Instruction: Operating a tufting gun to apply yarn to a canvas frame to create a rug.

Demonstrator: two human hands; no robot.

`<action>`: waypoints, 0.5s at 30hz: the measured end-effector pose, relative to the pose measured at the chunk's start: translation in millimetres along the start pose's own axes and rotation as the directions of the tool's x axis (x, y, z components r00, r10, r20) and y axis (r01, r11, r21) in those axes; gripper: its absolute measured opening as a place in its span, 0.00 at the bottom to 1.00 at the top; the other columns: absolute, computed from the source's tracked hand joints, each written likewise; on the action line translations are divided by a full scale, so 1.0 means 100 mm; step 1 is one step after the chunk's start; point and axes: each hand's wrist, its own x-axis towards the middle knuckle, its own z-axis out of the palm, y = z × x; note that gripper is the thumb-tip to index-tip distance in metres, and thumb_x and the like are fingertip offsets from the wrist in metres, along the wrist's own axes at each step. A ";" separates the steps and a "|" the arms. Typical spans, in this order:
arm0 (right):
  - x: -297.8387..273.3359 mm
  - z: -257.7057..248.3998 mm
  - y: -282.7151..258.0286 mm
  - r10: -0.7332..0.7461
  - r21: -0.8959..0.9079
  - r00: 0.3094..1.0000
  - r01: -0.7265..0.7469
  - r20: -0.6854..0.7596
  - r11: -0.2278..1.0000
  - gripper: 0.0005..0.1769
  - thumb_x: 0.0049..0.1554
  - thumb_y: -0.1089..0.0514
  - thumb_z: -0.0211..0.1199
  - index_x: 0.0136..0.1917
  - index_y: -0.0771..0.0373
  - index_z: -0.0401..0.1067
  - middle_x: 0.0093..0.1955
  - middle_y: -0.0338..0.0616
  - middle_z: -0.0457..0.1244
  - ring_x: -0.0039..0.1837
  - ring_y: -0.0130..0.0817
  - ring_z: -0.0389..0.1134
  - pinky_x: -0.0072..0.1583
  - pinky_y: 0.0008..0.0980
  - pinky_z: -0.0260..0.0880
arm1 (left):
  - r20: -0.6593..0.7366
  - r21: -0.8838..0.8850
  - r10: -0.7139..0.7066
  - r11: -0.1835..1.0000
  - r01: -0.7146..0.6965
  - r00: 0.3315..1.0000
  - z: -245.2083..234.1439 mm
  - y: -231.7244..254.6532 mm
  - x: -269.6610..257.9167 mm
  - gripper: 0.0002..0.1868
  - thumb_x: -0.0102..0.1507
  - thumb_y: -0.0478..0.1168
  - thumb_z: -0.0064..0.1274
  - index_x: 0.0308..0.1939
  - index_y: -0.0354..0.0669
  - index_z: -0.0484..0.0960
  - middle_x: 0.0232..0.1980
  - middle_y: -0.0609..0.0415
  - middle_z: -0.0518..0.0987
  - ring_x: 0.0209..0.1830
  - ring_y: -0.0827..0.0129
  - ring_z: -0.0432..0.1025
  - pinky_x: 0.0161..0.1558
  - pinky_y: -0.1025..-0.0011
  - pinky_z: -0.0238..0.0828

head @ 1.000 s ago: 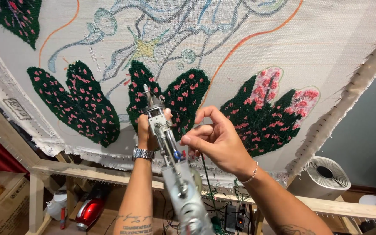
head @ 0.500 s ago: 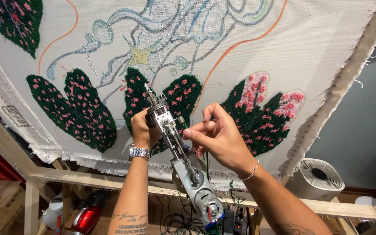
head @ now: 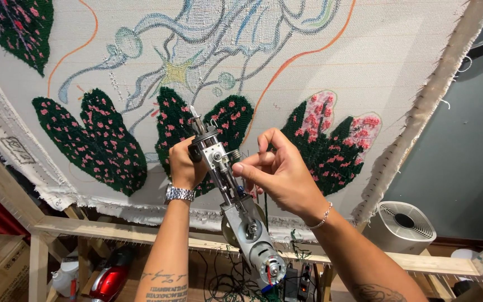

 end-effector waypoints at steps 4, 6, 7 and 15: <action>-0.04 0.00 -0.04 -0.023 -0.029 0.999 0.022 -0.038 0.999 0.23 0.56 0.66 0.67 0.49 0.58 0.51 0.41 0.50 0.72 0.35 0.26 0.71 0.33 0.22 0.66 | 0.006 -0.019 0.020 1.000 -0.020 1.000 0.06 -0.06 -0.03 0.18 0.63 0.53 0.51 0.31 0.43 0.85 0.27 0.49 0.82 0.25 0.63 0.79 0.27 0.67 0.71; -0.04 -0.03 -0.01 -0.105 -0.012 0.994 0.105 -0.025 0.994 0.22 0.57 0.68 0.68 0.51 0.60 0.54 0.40 0.50 0.71 0.38 0.27 0.72 0.38 0.25 0.74 | 0.017 0.007 -0.015 1.000 0.015 1.000 0.09 -0.10 -0.04 0.21 0.67 0.53 0.46 0.28 0.44 0.82 0.26 0.51 0.81 0.25 0.65 0.77 0.29 0.67 0.69; -0.06 -0.03 -0.04 -0.105 -0.013 0.994 0.104 -0.026 0.994 0.22 0.57 0.68 0.68 0.51 0.60 0.54 0.40 0.50 0.71 0.38 0.27 0.72 0.38 0.25 0.74 | 0.017 0.006 -0.015 1.000 0.015 1.000 0.07 -0.01 -0.03 0.21 0.67 0.53 0.46 0.28 0.44 0.82 0.26 0.51 0.81 0.25 0.65 0.77 0.29 0.67 0.69; -0.17 -0.12 -0.16 -0.217 -0.310 0.976 0.196 -0.035 0.930 0.16 0.54 0.67 0.72 0.53 0.69 0.69 0.46 0.43 0.69 0.47 0.26 0.76 0.47 0.25 0.79 | 0.029 0.007 -0.019 1.000 0.019 0.999 0.07 0.17 -0.02 0.07 0.57 0.42 0.57 0.29 0.43 0.83 0.23 0.47 0.77 0.19 0.63 0.73 0.26 0.68 0.67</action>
